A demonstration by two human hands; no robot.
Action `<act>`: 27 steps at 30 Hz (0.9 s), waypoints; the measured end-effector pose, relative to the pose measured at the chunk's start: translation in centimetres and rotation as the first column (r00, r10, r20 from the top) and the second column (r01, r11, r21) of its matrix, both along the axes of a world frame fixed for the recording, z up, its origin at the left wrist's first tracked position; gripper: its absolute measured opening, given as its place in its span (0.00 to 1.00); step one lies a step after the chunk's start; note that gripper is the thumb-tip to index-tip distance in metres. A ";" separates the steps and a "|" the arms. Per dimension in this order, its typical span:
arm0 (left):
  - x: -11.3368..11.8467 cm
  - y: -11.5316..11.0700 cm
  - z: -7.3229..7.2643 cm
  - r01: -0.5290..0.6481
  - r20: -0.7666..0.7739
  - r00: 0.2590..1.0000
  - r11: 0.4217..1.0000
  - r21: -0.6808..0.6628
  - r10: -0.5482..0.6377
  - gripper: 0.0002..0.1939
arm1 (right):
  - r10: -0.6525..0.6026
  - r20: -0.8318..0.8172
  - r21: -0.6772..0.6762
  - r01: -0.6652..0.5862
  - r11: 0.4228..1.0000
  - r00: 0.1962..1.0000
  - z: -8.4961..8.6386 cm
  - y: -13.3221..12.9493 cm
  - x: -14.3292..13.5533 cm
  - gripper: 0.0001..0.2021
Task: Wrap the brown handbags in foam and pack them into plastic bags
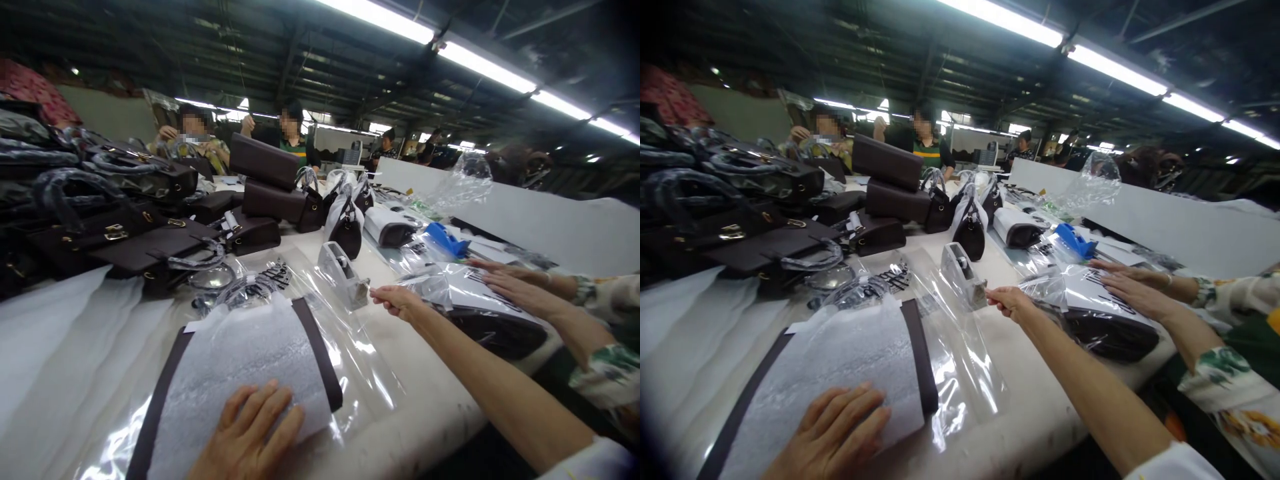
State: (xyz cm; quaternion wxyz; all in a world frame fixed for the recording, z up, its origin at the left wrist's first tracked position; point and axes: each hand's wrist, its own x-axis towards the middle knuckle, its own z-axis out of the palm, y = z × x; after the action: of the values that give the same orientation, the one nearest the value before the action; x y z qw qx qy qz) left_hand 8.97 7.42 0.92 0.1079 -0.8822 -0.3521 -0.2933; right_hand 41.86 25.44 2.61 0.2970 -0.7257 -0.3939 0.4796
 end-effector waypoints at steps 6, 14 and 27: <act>0.1 0.3 0.6 -0.013 0.030 0.999 1.000 0.007 0.013 0.08 | -0.064 0.016 0.130 0.061 0.990 0.998 -2.0 -1.5 -0.5 0.10; 0.5 -0.3 1.7 -0.014 0.030 0.999 1.000 -0.002 0.014 0.09 | 0.111 -0.194 0.383 -0.029 0.923 0.975 2.4 -13.0 -5.7 0.14; 0.6 -1.0 1.8 -0.021 0.060 0.998 0.999 -0.049 0.024 0.11 | 0.165 -0.448 0.245 -0.057 0.968 0.879 0.3 -21.3 -14.9 0.17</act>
State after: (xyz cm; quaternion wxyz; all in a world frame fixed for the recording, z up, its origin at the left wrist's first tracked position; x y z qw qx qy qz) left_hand 9.57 6.38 2.76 0.0790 -0.8712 -0.3723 -0.3102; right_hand 26.99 4.12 2.91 0.4344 -0.5275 -0.4042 0.6080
